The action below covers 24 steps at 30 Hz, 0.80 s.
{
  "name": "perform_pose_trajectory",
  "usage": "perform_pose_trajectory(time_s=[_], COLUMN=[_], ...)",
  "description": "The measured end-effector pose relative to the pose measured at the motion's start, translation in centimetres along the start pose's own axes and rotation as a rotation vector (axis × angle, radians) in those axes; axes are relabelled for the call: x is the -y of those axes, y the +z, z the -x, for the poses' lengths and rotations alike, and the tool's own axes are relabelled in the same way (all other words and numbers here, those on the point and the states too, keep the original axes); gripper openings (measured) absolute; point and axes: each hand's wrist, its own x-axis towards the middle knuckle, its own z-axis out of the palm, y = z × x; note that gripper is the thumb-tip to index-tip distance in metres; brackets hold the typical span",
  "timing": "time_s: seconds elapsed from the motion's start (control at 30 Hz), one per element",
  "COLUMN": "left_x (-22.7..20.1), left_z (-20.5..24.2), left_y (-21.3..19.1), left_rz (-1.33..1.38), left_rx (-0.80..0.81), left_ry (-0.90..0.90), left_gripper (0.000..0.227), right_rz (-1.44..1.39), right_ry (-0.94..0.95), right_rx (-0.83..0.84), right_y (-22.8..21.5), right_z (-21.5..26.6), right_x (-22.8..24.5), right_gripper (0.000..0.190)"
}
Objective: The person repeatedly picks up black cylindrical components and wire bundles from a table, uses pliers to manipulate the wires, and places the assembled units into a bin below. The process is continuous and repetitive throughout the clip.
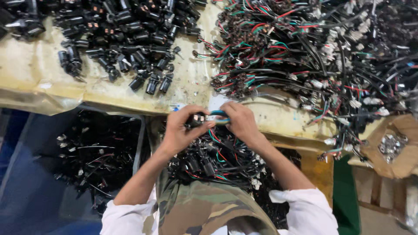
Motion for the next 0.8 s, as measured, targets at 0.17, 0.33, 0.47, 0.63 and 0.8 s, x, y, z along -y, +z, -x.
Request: perform_pose_trajectory(time_s=[0.17, 0.33, 0.47, 0.63, 0.8], left_x=[-1.4, -1.2, -1.6, -3.2, -3.1], left_z=[-0.3, -0.3, -0.9, -0.8, -0.9], left_y=[0.4, 1.4, 1.5, 1.1, 1.7], left_rz=[0.343, 0.556, 0.605, 0.347, 0.146], left_rx=[0.135, 0.171, 0.160, 0.212, 0.323], left_ry=[-0.012, -0.041, -0.066, -0.099, -0.001], left_gripper=[0.037, 0.029, 0.024, 0.022, 0.026], right_rz=[-0.007, 0.126, 0.130, -0.139, -0.563], right_ry=[0.321, 0.282, 0.289, 0.171, -0.057], right_rx=[0.100, -0.005, -0.001, -0.047, 0.032], right_y=[2.8, 4.6, 5.8, 1.7, -7.4], right_z=[0.6, 2.1, 1.8, 1.2, 1.1], right_x=[-3.0, -4.0, -3.8, -1.8, 1.9], right_gripper=[0.036, 0.045, 0.042, 0.039, 0.021])
